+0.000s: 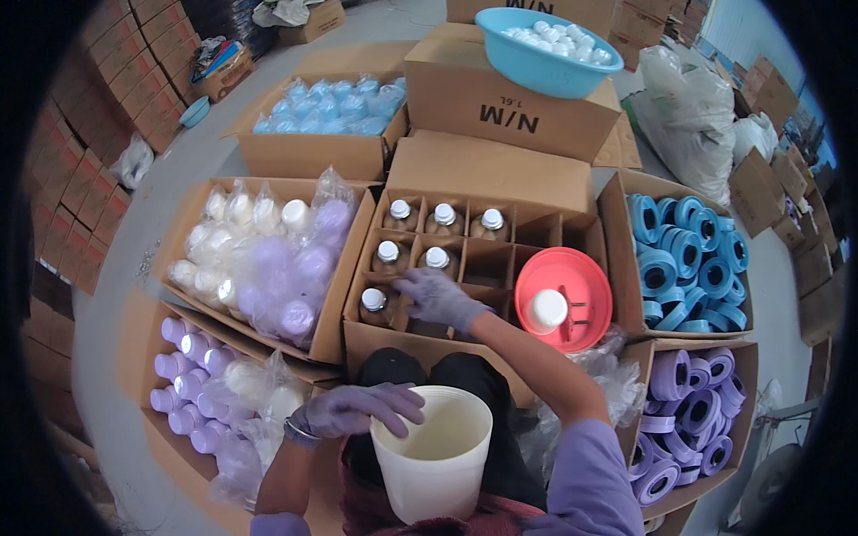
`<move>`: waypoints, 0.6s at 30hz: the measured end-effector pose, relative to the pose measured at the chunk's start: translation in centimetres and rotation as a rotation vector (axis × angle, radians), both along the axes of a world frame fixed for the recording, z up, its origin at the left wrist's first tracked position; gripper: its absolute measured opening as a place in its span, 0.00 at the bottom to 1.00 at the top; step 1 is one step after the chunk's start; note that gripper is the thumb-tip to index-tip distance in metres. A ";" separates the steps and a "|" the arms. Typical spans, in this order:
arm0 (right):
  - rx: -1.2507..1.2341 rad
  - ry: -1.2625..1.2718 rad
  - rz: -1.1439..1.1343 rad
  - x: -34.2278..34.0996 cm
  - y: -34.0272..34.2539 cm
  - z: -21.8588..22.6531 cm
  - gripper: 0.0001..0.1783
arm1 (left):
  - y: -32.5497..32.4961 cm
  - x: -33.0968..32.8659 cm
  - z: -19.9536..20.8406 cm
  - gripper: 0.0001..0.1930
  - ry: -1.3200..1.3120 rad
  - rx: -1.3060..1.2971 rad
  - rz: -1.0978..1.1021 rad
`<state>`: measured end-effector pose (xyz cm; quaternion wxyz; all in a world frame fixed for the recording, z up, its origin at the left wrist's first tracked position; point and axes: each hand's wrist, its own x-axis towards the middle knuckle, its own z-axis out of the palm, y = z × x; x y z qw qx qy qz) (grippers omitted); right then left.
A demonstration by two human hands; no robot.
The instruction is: The person assembles thermos bottles by inserting inner liners into outer shells, screwing on caps, and placing each completed unit into a plastic bag. The person repeats this process for multiple bottles of different colors.
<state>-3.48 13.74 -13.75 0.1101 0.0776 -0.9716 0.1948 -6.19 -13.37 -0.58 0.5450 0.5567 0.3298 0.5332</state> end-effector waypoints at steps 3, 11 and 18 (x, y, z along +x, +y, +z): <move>0.104 -0.153 0.124 -6.0 -4.0 -4.0 0.31 | -1.6 -1.5 -1.6 0.26 -0.107 -0.015 0.585; -0.079 -0.048 0.058 -4.7 -4.3 1.8 0.29 | -1.9 -8.4 -12.5 0.27 -0.374 -0.556 1.233; -0.342 0.269 -0.158 9.2 -2.6 21.1 0.35 | 6.1 -6.1 -5.5 0.38 -0.310 -0.212 0.631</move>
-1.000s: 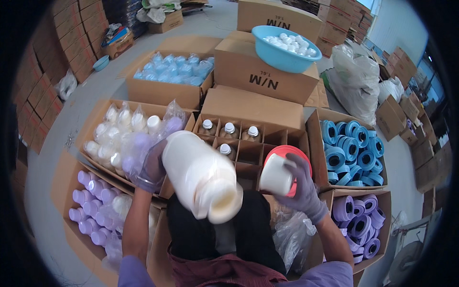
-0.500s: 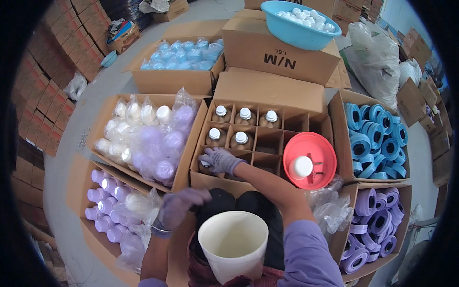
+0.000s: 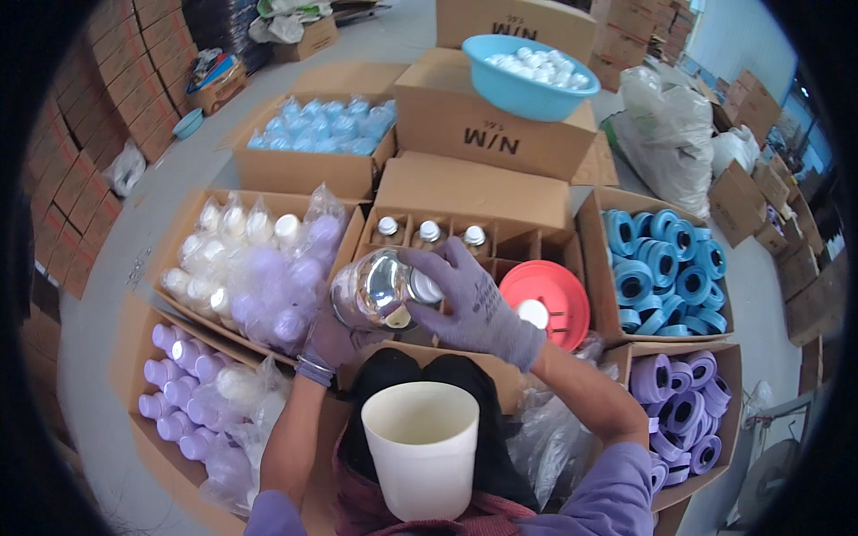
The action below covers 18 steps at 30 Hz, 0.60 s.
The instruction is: The person assembles thermos bottles by inserting inner liners into outer shells, screwing on caps, and placing each completed unit into a plastic bag. The person repeats this process for multiple bottles of different colors.
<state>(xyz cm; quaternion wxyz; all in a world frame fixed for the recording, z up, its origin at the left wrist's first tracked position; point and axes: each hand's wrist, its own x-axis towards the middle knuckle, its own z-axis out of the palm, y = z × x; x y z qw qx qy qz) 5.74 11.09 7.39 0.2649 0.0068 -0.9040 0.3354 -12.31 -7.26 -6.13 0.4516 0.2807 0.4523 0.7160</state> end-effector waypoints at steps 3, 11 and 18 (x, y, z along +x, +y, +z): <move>0.165 0.094 -0.161 4.0 -0.3 0.5 0.31 | 2.2 3.1 4.1 0.42 -0.267 0.049 -0.007; 0.210 0.481 -0.307 9.4 -2.4 -4.0 0.35 | 3.8 6.3 6.3 0.27 0.185 0.142 0.214; -0.329 0.011 -0.101 19.8 -5.1 -9.0 0.36 | -0.4 3.0 13.2 0.34 0.641 -0.089 -0.053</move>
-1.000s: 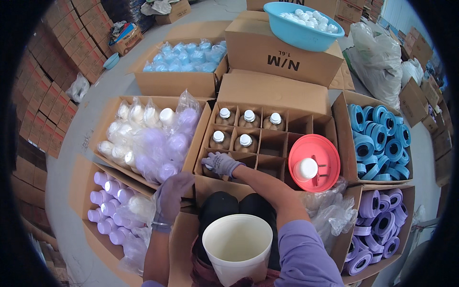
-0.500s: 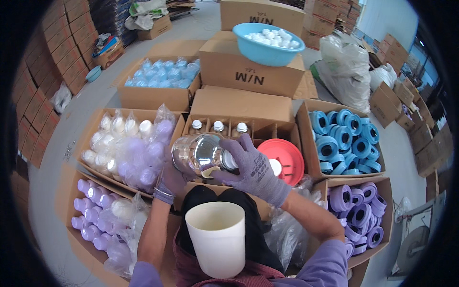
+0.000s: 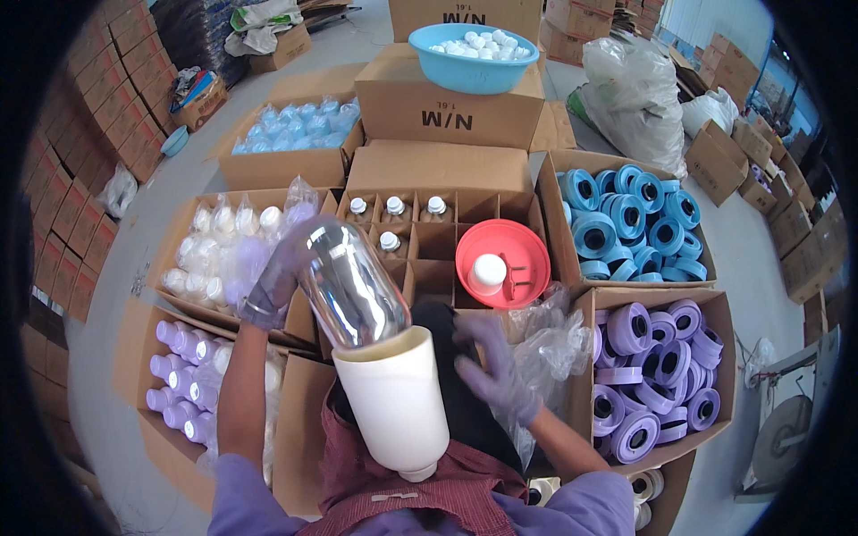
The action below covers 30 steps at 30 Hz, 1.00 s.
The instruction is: The person assembles thermos bottles by inserting inner liners into outer shells, screwing on caps, and placing each completed unit into a plastic bag. The person repeats this process for multiple bottles of different colors.
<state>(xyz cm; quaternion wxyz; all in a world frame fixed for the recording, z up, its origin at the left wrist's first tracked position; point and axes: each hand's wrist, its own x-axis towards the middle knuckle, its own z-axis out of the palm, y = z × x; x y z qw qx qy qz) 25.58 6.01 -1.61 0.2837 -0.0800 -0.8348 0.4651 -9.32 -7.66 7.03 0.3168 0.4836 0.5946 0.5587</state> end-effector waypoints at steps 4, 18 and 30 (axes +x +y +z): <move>0.143 0.056 0.077 7.6 -9.4 -4.3 0.34 | -6.4 5.2 -2.8 0.44 0.161 -0.240 -0.062; 0.143 0.386 0.449 -7.8 -6.9 10.3 0.63 | -17.2 8.6 -14.4 0.27 -1.202 -0.054 0.097; 0.108 0.166 0.358 -7.7 -5.9 14.0 0.54 | -13.5 10.8 -14.0 0.28 -1.298 0.194 0.062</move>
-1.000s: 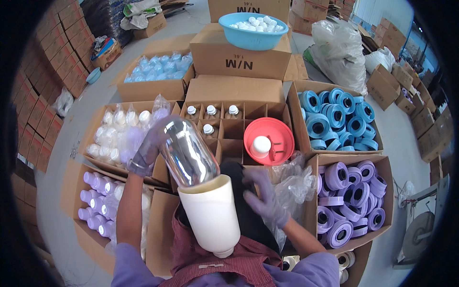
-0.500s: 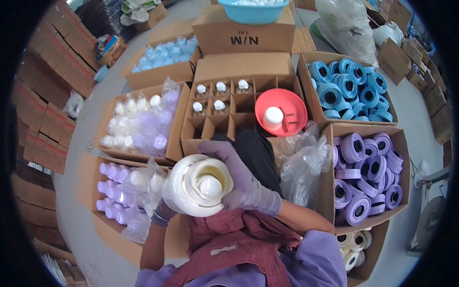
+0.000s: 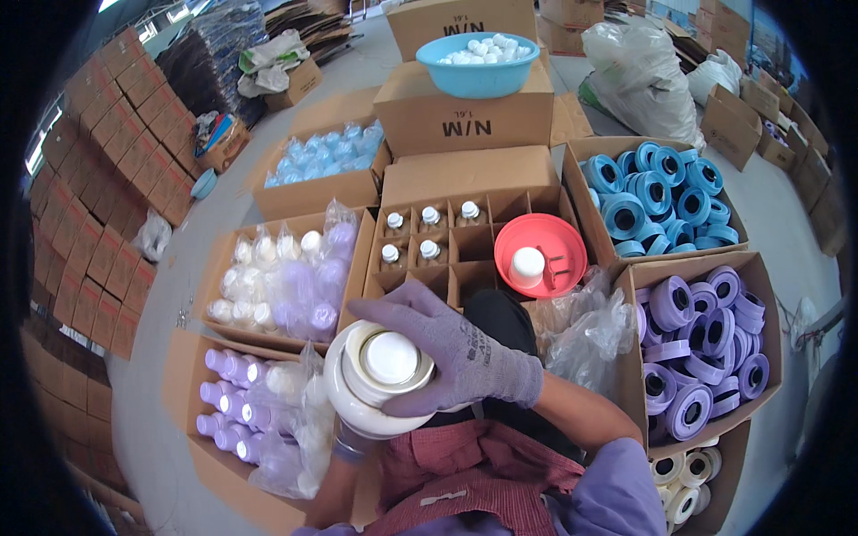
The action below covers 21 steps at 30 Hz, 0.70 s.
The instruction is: The person assembles thermos bottles by inserting inner liners into outer shells, screwing on caps, and placing each completed unit into a plastic bag. The person repeats this process for multiple bottles of different colors.
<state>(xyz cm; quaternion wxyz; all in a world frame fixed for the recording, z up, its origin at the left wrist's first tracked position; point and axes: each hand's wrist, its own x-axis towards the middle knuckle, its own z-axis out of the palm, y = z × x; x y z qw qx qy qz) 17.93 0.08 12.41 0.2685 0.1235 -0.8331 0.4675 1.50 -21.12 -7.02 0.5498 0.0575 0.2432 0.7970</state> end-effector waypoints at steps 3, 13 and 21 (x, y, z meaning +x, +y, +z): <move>-0.004 0.075 -0.163 0.0 -0.1 -0.4 0.48 | 1.1 1.4 -0.2 0.28 -0.038 0.050 0.052; -0.078 0.351 -0.074 1.5 -0.5 -1.1 0.40 | 4.0 -4.4 4.0 0.29 0.361 -0.146 -0.020; 0.233 0.144 -0.141 11.5 -2.0 -16.5 0.29 | 10.7 -9.5 15.8 0.30 1.830 -0.276 -0.807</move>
